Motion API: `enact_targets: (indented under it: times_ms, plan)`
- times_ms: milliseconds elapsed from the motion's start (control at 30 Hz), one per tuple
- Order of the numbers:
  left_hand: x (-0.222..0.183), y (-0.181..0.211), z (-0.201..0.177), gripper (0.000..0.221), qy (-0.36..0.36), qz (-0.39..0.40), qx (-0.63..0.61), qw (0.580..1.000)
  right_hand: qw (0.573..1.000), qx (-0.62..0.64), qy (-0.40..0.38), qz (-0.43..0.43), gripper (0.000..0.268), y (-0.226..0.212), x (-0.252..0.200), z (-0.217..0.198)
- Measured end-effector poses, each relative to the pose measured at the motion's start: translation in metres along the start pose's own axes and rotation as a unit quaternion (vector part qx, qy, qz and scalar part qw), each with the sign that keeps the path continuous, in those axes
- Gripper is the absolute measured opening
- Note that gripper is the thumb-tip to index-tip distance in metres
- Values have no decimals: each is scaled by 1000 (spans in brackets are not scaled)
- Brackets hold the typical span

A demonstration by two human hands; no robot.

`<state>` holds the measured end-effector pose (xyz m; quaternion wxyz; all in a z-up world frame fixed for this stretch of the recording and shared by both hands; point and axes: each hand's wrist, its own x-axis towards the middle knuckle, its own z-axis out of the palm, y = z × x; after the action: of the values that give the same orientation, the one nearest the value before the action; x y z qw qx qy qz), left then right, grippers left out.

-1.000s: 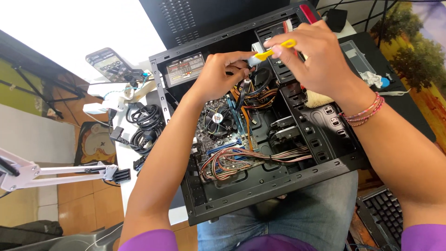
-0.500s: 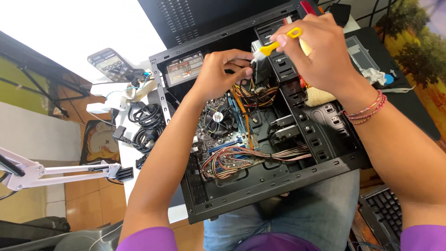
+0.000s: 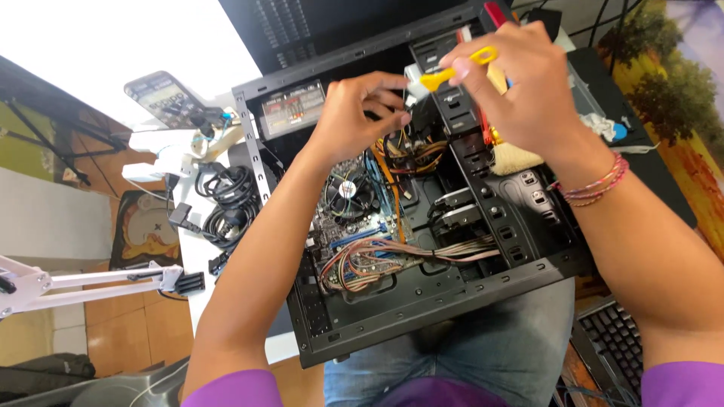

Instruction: Sorting and connecting internal wiring inside a desktop computer case.

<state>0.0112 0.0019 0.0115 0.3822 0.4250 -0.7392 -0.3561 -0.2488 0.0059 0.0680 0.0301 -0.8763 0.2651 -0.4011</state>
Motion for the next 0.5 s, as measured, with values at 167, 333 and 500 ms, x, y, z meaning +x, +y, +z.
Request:
enact_targets:
  times_ms: [167,333,500]
  plan:
    - [3,-3,3,49,18,28,2,999,1000,-19,-1,-17,11,9,-8,3]
    - [3,2,2,52,25,29,32,999,1000,-4,1,-30,10,14,-12,5]
    - [3,-7,3,52,37,13,-5,999,1000,18,-21,-15,11,7,-8,5]
